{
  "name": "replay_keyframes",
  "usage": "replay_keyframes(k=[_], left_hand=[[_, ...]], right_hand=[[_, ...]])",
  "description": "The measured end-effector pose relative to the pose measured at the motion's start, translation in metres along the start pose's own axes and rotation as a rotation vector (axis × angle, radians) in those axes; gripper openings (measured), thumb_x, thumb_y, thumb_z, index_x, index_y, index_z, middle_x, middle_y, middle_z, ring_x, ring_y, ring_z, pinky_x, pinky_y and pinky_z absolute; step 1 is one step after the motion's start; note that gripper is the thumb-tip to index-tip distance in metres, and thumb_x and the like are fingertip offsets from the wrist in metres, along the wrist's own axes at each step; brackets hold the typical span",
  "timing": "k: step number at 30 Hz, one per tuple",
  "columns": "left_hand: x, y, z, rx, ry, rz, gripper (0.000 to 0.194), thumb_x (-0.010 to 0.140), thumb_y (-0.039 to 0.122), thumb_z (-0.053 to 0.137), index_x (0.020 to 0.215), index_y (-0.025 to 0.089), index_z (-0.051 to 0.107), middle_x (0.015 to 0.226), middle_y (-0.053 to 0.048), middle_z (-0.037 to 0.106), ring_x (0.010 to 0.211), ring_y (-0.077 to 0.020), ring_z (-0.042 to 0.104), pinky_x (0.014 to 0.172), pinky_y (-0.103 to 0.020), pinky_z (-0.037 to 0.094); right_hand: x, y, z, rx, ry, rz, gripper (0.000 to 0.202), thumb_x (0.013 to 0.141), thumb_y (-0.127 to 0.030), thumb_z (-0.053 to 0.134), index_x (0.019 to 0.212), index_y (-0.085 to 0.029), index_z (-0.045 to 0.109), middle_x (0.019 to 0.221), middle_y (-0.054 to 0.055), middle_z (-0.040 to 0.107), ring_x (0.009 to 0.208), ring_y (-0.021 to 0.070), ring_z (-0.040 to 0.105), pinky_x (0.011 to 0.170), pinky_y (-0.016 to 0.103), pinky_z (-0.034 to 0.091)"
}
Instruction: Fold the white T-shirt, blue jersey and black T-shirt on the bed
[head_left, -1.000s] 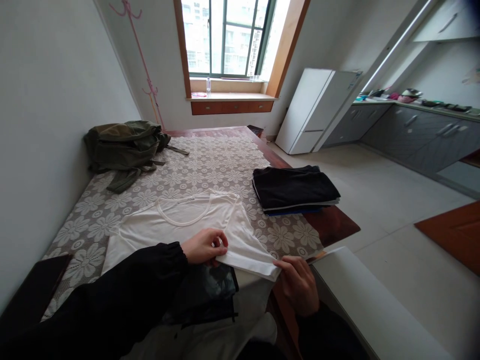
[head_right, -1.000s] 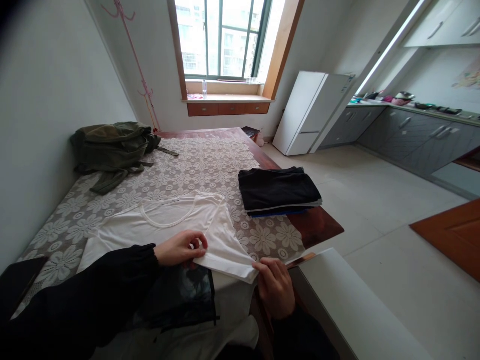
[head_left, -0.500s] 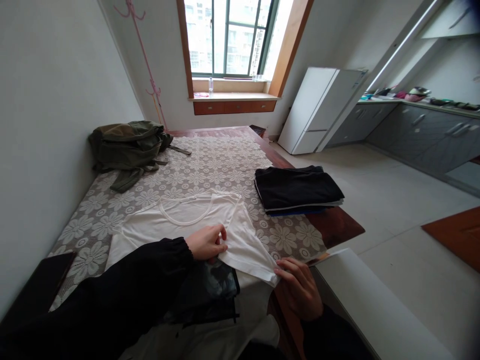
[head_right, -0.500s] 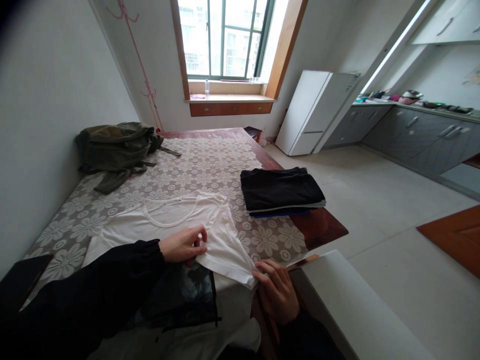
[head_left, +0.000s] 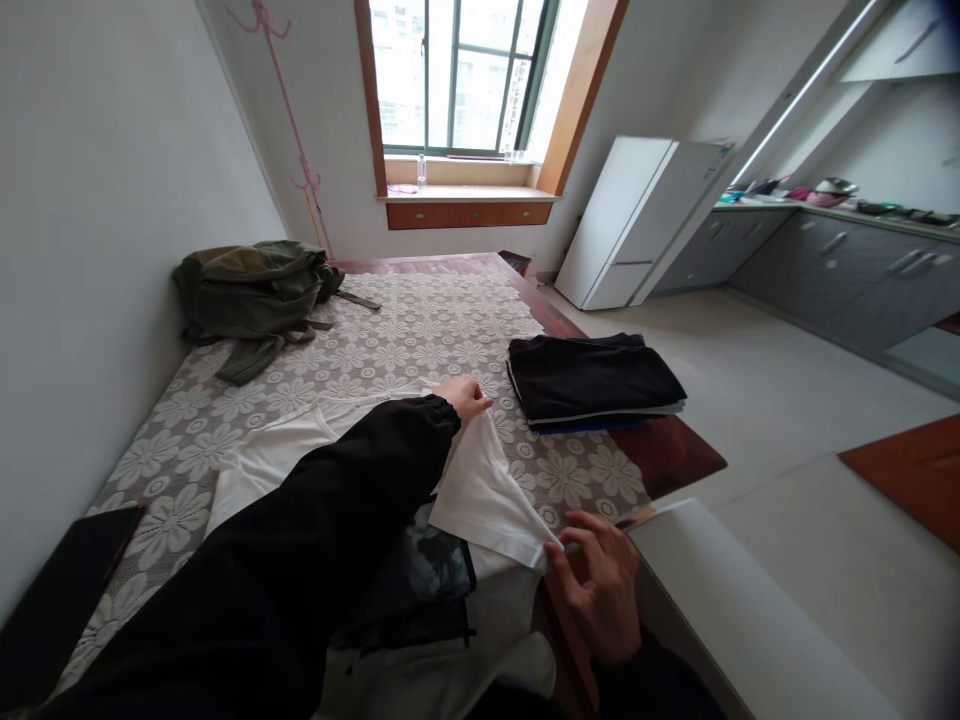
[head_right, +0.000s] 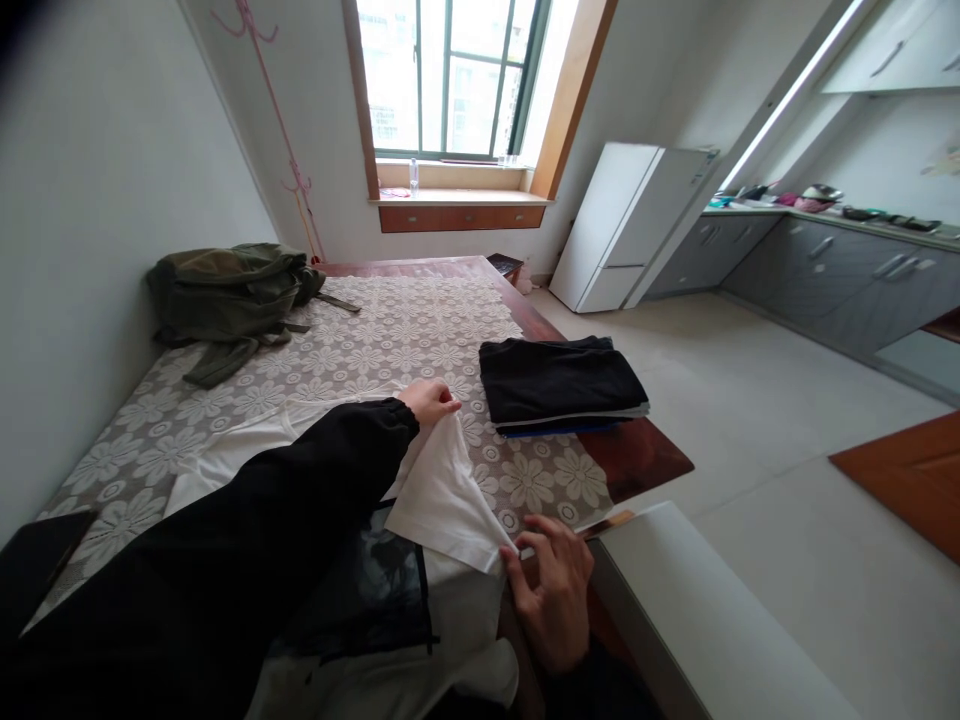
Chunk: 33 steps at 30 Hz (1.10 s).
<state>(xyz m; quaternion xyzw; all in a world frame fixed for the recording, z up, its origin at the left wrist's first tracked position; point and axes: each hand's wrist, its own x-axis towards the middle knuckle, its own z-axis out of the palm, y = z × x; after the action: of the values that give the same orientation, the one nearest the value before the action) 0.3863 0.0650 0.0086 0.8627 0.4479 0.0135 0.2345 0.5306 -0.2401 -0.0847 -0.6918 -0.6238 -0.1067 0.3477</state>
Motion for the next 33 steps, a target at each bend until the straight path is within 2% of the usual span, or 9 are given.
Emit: replay_keyframes(k=[4, 11, 19, 23, 25, 27, 30, 33], left_hand=[[0.012, -0.001, 0.01, -0.028, 0.037, -0.016, 0.026, 0.091, 0.041, 0.065, 0.1, 0.02, 0.078, 0.105, -0.01, 0.077, 0.102, -0.0248, 0.068, 0.087, -0.031, 0.05], [0.003, -0.007, 0.025, -0.078, 0.144, -0.025, 0.029, 0.098, 0.043, 0.056, 0.111, 0.023, 0.073, 0.118, -0.008, 0.074, 0.112, -0.0256, 0.065, 0.095, -0.035, 0.048], [0.002, -0.007, 0.024, -0.11, 0.174, -0.055, 0.032, 0.098, 0.045, 0.055, 0.113, 0.023, 0.072, 0.111, -0.008, 0.076, 0.108, -0.026, 0.067, 0.091, -0.035, 0.049], [-0.002, -0.008, 0.023, -0.11, 0.166, -0.023, 0.029, 0.099, 0.043, 0.055, 0.113, 0.022, 0.07, 0.111, -0.007, 0.076, 0.106, -0.0238, 0.068, 0.09, -0.033, 0.05], [-0.006, -0.009, 0.022, -0.106, 0.16, 0.015, 0.029, 0.1, 0.04, 0.053, 0.118, 0.022, 0.066, 0.111, -0.006, 0.075, 0.105, -0.0219, 0.068, 0.089, -0.032, 0.051], [-0.014, -0.009, 0.021, -0.088, 0.159, 0.069, 0.029, 0.1, 0.037, 0.052, 0.122, 0.023, 0.063, 0.116, -0.006, 0.073, 0.109, -0.0214, 0.067, 0.091, -0.032, 0.052], [-0.03, -0.005, 0.023, -0.03, 0.161, 0.173, 0.027, 0.097, 0.032, 0.056, 0.121, 0.023, 0.063, 0.131, -0.008, 0.065, 0.125, -0.0244, 0.059, 0.105, -0.037, 0.047], [-0.049, 0.002, 0.032, 0.025, 0.148, 0.264, 0.028, 0.093, 0.032, 0.062, 0.119, 0.023, 0.065, 0.143, -0.009, 0.058, 0.135, -0.0282, 0.05, 0.114, -0.043, 0.04]], right_hand=[[0.0, 0.003, -0.005, 0.033, -0.032, 0.037, 0.018, 0.099, -0.041, 0.058, 0.093, -0.025, 0.064, 0.119, 0.01, 0.066, 0.113, 0.0317, 0.06, 0.1, 0.053, 0.041], [0.003, 0.003, -0.009, 0.031, -0.078, 0.038, 0.018, 0.097, -0.04, 0.059, 0.088, -0.025, 0.064, 0.129, 0.011, 0.064, 0.122, 0.034, 0.056, 0.104, 0.057, 0.04], [0.003, 0.005, -0.013, 0.021, -0.13, -0.008, 0.017, 0.096, -0.036, 0.059, 0.084, -0.025, 0.062, 0.136, 0.011, 0.06, 0.13, 0.0356, 0.051, 0.108, 0.062, 0.038], [0.008, 0.005, -0.016, 0.003, -0.111, -0.031, 0.014, 0.094, -0.036, 0.063, 0.087, -0.025, 0.062, 0.136, 0.011, 0.061, 0.131, 0.0379, 0.052, 0.108, 0.066, 0.038], [0.016, 0.003, -0.02, 0.057, -0.08, -0.069, 0.009, 0.094, -0.033, 0.064, 0.096, -0.025, 0.062, 0.135, 0.012, 0.062, 0.131, 0.0367, 0.054, 0.109, 0.063, 0.042], [0.028, -0.002, -0.023, 0.142, -0.087, -0.13, 0.013, 0.095, -0.027, 0.062, 0.108, -0.025, 0.062, 0.137, 0.012, 0.061, 0.133, 0.0334, 0.056, 0.109, 0.057, 0.047], [0.055, -0.017, -0.023, 0.197, -0.219, -0.245, 0.023, 0.098, -0.02, 0.056, 0.12, -0.025, 0.061, 0.137, 0.011, 0.063, 0.132, 0.0283, 0.058, 0.109, 0.047, 0.052], [0.082, -0.034, -0.011, 0.168, -0.362, -0.308, 0.032, 0.098, -0.014, 0.048, 0.124, -0.025, 0.063, 0.134, 0.009, 0.066, 0.128, 0.0251, 0.063, 0.106, 0.041, 0.055]])
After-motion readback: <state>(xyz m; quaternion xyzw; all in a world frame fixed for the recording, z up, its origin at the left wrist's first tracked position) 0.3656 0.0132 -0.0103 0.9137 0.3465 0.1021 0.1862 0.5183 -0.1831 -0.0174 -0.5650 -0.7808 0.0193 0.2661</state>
